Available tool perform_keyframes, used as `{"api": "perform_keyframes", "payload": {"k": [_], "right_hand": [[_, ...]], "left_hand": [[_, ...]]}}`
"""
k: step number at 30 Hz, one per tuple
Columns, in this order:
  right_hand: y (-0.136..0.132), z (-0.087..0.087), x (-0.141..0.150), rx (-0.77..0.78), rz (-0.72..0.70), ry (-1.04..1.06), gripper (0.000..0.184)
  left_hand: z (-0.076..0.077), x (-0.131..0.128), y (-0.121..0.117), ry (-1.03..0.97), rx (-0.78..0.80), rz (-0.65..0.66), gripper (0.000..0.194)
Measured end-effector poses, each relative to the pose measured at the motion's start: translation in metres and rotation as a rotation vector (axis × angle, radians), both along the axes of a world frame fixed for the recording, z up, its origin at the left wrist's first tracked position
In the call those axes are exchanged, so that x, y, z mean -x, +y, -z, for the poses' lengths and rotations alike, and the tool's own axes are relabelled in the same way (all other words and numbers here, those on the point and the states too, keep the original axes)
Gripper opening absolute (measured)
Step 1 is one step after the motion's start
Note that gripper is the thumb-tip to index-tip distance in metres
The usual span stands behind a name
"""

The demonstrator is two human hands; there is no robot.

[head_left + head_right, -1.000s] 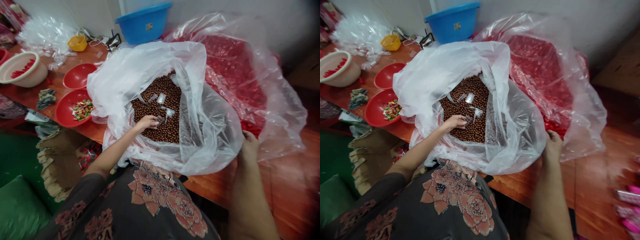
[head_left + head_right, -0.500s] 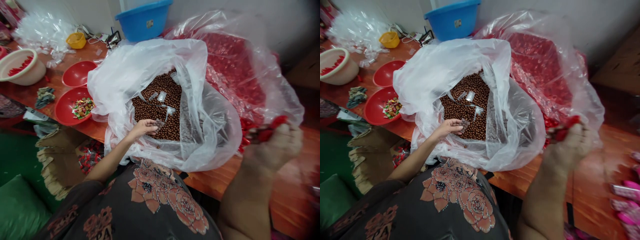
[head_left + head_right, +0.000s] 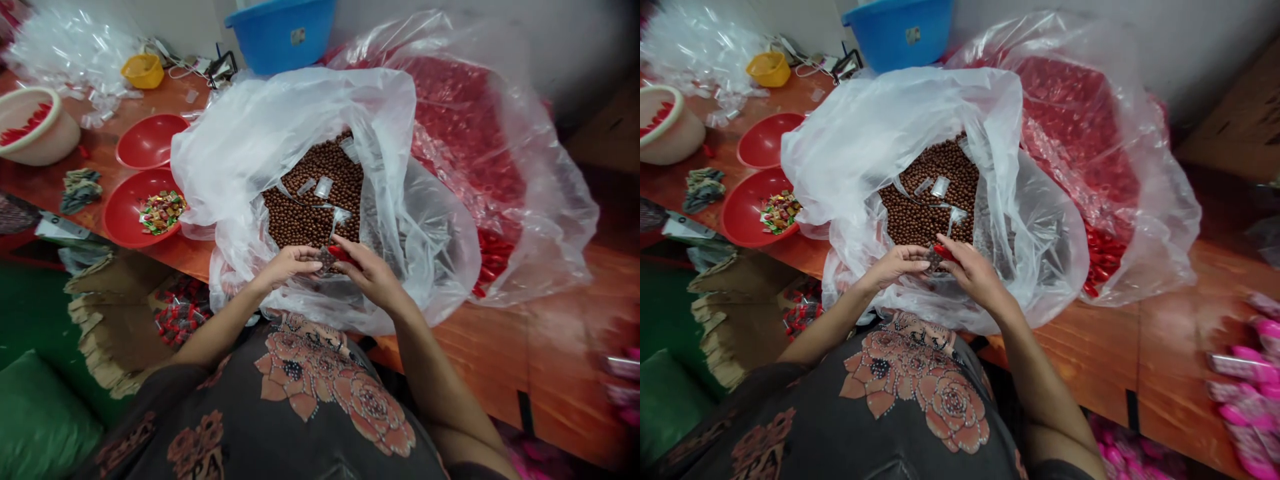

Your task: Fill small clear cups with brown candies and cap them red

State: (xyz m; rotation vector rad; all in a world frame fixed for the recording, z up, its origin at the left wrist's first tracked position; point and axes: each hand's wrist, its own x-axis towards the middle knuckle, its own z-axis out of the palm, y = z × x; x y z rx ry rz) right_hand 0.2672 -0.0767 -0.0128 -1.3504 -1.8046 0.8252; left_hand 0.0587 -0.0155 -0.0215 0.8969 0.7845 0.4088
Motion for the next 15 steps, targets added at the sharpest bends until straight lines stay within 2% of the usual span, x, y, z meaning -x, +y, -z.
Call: {"api": "perform_keyframes", "payload": {"k": [3, 5, 10, 12, 15], "right_hand": [[-0.004, 0.006, -0.003, 0.031, 0.026, 0.033, 0.051], [-0.006, 0.011, -0.005, 0.09, 0.105, 0.119, 0.05], [-0.005, 0.018, -0.007, 0.344, 0.304, 0.603, 0.048], [-0.005, 0.018, -0.006, 0.414, 0.316, 0.774, 0.047], [-0.006, 0.017, -0.003, 0.419, 0.273, 0.869, 0.051]], "left_hand": [[0.0, 0.003, 0.0, 0.022, -0.01, -0.007, 0.038], [0.001, 0.005, -0.001, 0.04, -0.021, -0.028, 0.036], [0.001, 0.006, -0.007, 0.05, -0.049, -0.037, 0.037], [0.001, 0.004, -0.012, 0.047, -0.05, -0.016, 0.038], [0.002, -0.001, -0.02, 0.035, -0.053, 0.031, 0.035]]}}
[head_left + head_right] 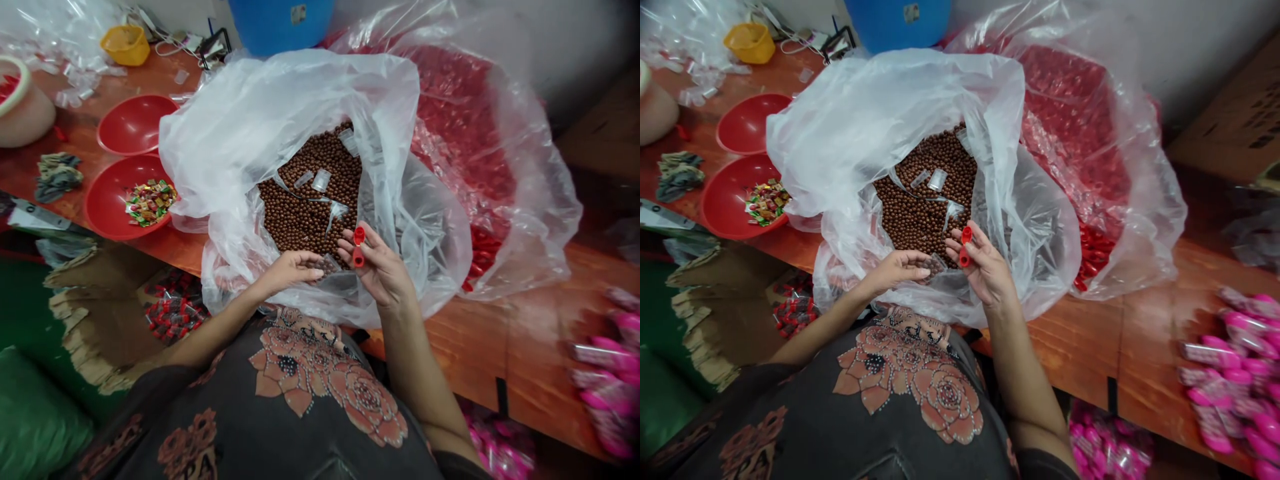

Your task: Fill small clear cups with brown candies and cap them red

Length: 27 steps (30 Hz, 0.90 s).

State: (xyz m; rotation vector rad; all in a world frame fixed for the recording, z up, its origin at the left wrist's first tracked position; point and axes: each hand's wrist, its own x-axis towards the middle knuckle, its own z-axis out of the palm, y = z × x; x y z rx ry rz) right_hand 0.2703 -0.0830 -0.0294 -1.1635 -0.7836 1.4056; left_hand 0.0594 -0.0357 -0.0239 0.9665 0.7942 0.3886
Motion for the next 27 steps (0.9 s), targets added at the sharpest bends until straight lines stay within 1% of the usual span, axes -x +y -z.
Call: {"api": "perform_keyframes", "payload": {"k": [3, 7, 9, 11, 13, 16, 17, 19, 22, 27], "right_hand": [[-0.003, -0.002, 0.006, -0.015, -0.042, 0.005, 0.056], [-0.007, -0.005, 0.017, 0.005, -0.088, -0.005, 0.061], [-0.009, -0.004, 0.022, 0.022, -0.122, 0.003, 0.06], [-0.009, -0.001, 0.025, 0.034, -0.136, -0.018, 0.055], [-0.01, 0.002, 0.028, 0.021, -0.085, -0.129, 0.044], [-0.012, 0.005, 0.031, -0.08, 0.088, -0.454, 0.028], [-0.014, 0.006, 0.032, -0.133, 0.118, -0.557, 0.026], [-0.018, 0.005, 0.035, -0.234, 0.104, -0.697, 0.025], [-0.023, 0.006, 0.038, -0.3, 0.038, -0.761, 0.041], [-0.025, 0.012, 0.039, -0.341, -0.02, -0.757, 0.082]], "left_hand": [[0.002, -0.004, -0.006, 0.005, -0.014, 0.031, 0.033], [0.005, -0.007, -0.008, 0.011, -0.044, 0.017, 0.034], [0.006, -0.007, -0.008, 0.004, -0.057, 0.033, 0.033], [0.007, -0.008, -0.009, 0.003, -0.06, 0.035, 0.032], [0.009, -0.009, -0.01, 0.013, -0.054, 0.008, 0.032], [0.01, -0.01, -0.011, 0.027, -0.048, -0.045, 0.032], [0.01, -0.01, -0.011, 0.027, -0.044, -0.061, 0.03], [0.008, -0.011, -0.011, 0.026, -0.044, -0.093, 0.027], [0.005, -0.011, -0.01, 0.03, -0.071, -0.13, 0.026], [0.001, -0.009, -0.011, 0.017, -0.166, -0.179, 0.026]]}}
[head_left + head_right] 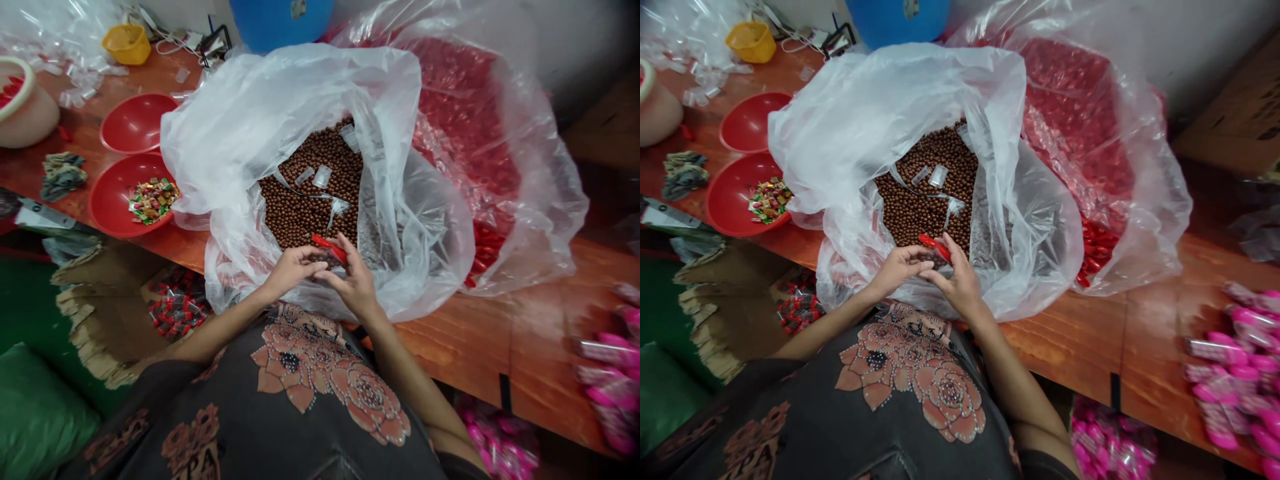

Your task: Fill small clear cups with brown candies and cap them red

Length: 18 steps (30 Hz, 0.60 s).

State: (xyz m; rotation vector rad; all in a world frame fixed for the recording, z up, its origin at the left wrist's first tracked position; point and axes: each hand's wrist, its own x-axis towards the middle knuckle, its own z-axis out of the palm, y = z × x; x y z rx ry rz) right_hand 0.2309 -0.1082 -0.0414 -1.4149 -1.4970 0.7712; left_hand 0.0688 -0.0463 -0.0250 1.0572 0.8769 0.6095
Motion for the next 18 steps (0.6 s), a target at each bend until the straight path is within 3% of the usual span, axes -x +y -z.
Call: {"api": "perform_keyframes", "payload": {"k": [2, 4, 6, 9, 11, 14, 18], "right_hand": [[0.0, 0.002, -0.001, 0.016, -0.031, 0.025, 0.081], [-0.001, 0.003, 0.0, 0.046, -0.008, 0.109, 0.059], [-0.002, 0.004, 0.004, 0.067, 0.079, 0.223, 0.04], [-0.004, 0.004, 0.012, 0.065, 0.207, 0.32, 0.034], [-0.004, 0.004, 0.014, 0.038, 0.214, 0.285, 0.035], [-0.001, 0.006, 0.007, -0.049, 0.091, 0.032, 0.04], [0.004, 0.014, -0.006, -0.232, -0.048, -0.368, 0.079]], "left_hand": [[-0.001, 0.001, -0.002, 0.004, 0.009, -0.005, 0.027], [-0.002, 0.001, -0.004, 0.006, 0.065, 0.006, 0.029], [-0.002, 0.001, -0.005, 0.005, 0.105, 0.012, 0.031], [-0.002, 0.001, -0.005, 0.004, 0.083, -0.001, 0.034], [-0.001, 0.002, -0.004, 0.007, 0.06, -0.004, 0.035], [0.003, 0.004, -0.004, 0.009, 0.036, -0.016, 0.035], [0.01, 0.004, -0.006, -0.031, 0.024, -0.045, 0.039]]}}
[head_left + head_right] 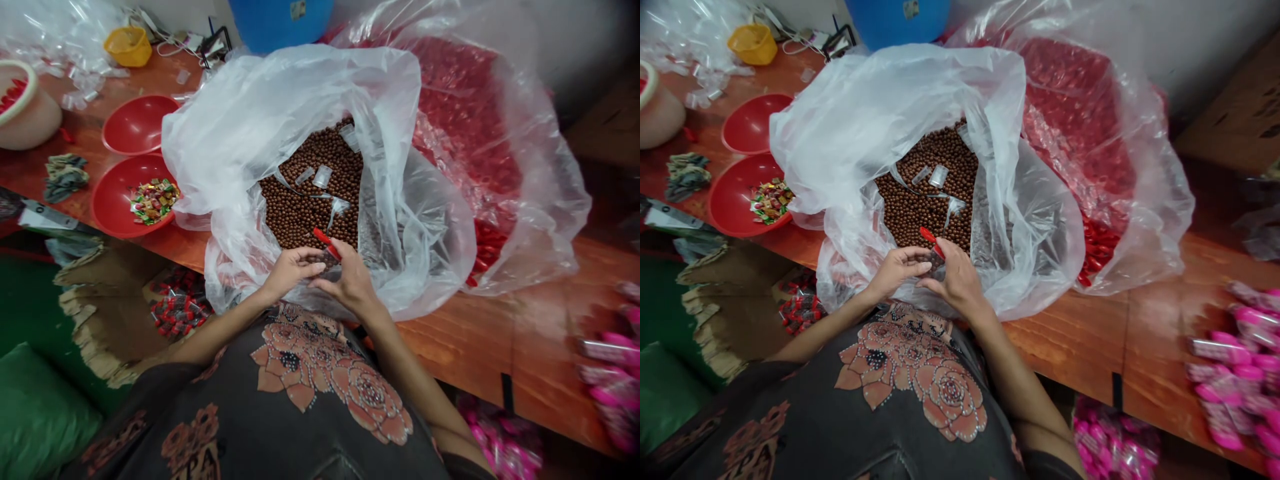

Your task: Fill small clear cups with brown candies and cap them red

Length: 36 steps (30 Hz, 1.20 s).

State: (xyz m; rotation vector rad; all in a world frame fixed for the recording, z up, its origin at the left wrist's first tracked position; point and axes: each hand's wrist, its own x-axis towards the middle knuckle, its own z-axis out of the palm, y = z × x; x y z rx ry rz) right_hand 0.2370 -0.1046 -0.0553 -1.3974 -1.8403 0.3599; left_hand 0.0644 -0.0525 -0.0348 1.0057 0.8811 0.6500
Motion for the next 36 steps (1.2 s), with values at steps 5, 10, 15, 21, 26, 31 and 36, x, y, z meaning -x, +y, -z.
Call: {"api": "perform_keyframes", "payload": {"k": [5, 10, 15, 21, 26, 31, 36], "right_hand": [[0.001, 0.006, -0.004, -0.155, 0.026, -0.13, 0.078], [-0.002, 0.003, 0.003, -0.147, -0.036, -0.183, 0.071], [-0.006, -0.002, 0.009, -0.148, -0.041, -0.184, 0.065], [-0.007, -0.004, 0.011, -0.252, -0.074, -0.16, 0.075], [-0.007, -0.01, 0.016, -0.174, 0.041, -0.222, 0.081], [-0.002, -0.017, 0.011, -0.228, -0.016, -0.363, 0.067], [0.001, -0.012, 0.015, -0.376, -0.069, -0.44, 0.056]], "left_hand": [[0.001, -0.004, -0.002, -0.057, 0.095, 0.02, 0.034], [-0.004, -0.009, 0.004, -0.116, 0.406, 0.046, 0.066], [-0.014, -0.017, 0.001, -0.217, 0.5, 0.091, 0.059], [-0.014, -0.017, 0.001, -0.201, 0.567, -0.012, 0.053], [-0.014, -0.018, -0.001, -0.169, 0.53, -0.104, 0.04], [-0.015, -0.021, -0.008, -0.106, 0.324, -0.239, 0.028], [-0.01, -0.019, -0.018, -0.041, 0.134, -0.227, 0.028]]}}
